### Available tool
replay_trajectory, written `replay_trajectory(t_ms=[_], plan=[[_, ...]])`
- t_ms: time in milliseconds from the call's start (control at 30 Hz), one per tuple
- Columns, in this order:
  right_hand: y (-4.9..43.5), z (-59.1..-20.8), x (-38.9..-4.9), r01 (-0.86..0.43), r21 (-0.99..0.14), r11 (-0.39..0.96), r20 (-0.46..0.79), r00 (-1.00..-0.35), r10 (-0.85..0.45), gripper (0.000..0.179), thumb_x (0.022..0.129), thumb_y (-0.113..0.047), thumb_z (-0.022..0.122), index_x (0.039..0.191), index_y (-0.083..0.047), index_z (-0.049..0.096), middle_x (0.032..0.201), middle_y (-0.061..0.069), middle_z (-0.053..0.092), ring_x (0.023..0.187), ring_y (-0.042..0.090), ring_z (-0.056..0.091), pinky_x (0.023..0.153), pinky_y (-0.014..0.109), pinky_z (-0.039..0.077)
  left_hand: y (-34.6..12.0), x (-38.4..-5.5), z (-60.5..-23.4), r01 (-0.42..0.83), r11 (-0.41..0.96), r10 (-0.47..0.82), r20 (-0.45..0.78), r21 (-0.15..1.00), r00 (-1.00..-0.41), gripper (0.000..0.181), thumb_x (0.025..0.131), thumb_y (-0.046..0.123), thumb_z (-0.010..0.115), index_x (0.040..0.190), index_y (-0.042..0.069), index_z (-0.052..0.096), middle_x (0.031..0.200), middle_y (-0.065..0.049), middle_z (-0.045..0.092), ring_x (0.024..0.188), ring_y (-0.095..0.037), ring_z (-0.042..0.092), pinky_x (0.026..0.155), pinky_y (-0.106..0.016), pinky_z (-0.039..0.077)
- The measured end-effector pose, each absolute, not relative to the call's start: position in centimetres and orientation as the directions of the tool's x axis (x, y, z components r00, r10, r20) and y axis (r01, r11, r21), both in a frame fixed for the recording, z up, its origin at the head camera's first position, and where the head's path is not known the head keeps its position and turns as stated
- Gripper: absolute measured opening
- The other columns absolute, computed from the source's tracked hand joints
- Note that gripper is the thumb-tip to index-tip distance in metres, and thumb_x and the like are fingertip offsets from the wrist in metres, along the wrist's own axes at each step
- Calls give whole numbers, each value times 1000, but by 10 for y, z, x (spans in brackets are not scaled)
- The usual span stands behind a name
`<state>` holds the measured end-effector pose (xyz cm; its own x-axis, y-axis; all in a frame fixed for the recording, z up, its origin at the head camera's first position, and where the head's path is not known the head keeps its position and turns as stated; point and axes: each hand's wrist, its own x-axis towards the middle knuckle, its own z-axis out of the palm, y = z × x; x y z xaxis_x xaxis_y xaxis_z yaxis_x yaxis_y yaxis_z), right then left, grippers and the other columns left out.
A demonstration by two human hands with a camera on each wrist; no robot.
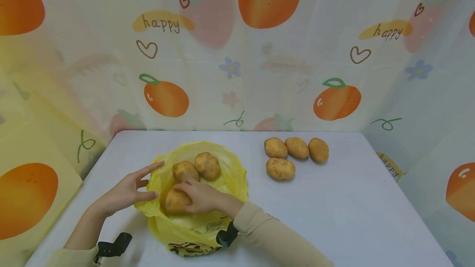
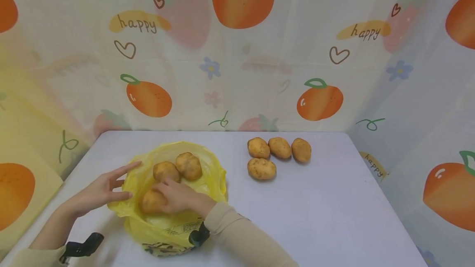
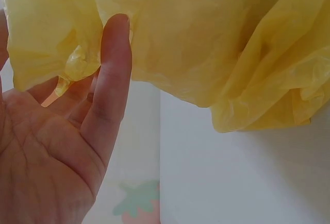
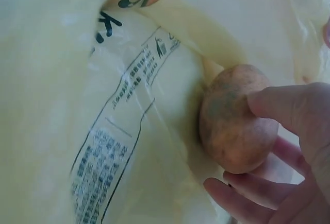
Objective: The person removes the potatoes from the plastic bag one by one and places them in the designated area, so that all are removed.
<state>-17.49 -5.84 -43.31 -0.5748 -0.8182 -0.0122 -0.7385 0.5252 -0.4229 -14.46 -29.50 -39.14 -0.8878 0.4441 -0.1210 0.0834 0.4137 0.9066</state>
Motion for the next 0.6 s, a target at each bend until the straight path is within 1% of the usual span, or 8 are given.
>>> replay_trajectory(t_ms=[100, 233, 300, 400, 500, 600], plan=[[-55, -433, -176, -737, -440, 513, -32, -558, -829, 58, 86, -24, 63, 138, -14, 40, 130, 4, 44, 108, 9, 52, 91, 18, 41, -294, -144, -390, 60, 410, 436, -138, 910, -890, 79, 82, 13, 68, 147, 18, 24, 151, -18, 15, 117, -43, 46, 73, -32, 53], [-54, -437, -176, -728, -462, 507, -27, -559, -828, 56, 88, -30, 62, 138, -14, 41, 132, 4, 43, 114, 10, 49, 95, 19, 39, -293, -144, -390, 54, 409, 433, -142, 911, -890, 79, 82, 13, 68, 147, 19, 24, 151, -17, 13, 119, -45, 44, 73, -31, 53], [-55, -439, -176, -715, -479, 509, -21, -570, -821, 56, 87, -35, 61, 136, -15, 43, 131, 3, 44, 113, 9, 49, 95, 20, 39, -293, -144, -390, 69, 411, 439, -131, 909, -889, 79, 82, 13, 68, 147, 17, 23, 151, -18, 12, 119, -48, 42, 73, -31, 53], [-56, -441, -175, -692, -504, 516, -15, -590, -807, 55, 86, -38, 62, 134, -18, 45, 129, 2, 45, 110, 9, 51, 93, 20, 40, -293, -145, -390, 74, 407, 438, -124, 911, -890, 79, 82, 13, 68, 147, 17, 24, 151, -18, 13, 119, -48, 41, 73, -31, 53], [-58, -441, -174, -680, -512, 525, -14, -604, -797, 52, 86, -37, 63, 132, -19, 46, 130, 2, 46, 109, 9, 52, 92, 21, 41, -293, -145, -391, 76, 405, 441, -122, 911, -889, 79, 82, 12, 68, 147, 17, 24, 151, -19, 13, 119, -48, 42, 72, -31, 53], [-59, -441, -174, -678, -520, 520, -1, -608, -794, 49, 86, -35, 63, 130, -18, 48, 129, 1, 49, 112, 9, 51, 92, 21, 41, -293, -145, -391, 58, 405, 435, -137, 913, -890, 79, 82, 12, 68, 147, 18, 24, 151, -17, 13, 118, -45, 43, 72, -32, 53]])
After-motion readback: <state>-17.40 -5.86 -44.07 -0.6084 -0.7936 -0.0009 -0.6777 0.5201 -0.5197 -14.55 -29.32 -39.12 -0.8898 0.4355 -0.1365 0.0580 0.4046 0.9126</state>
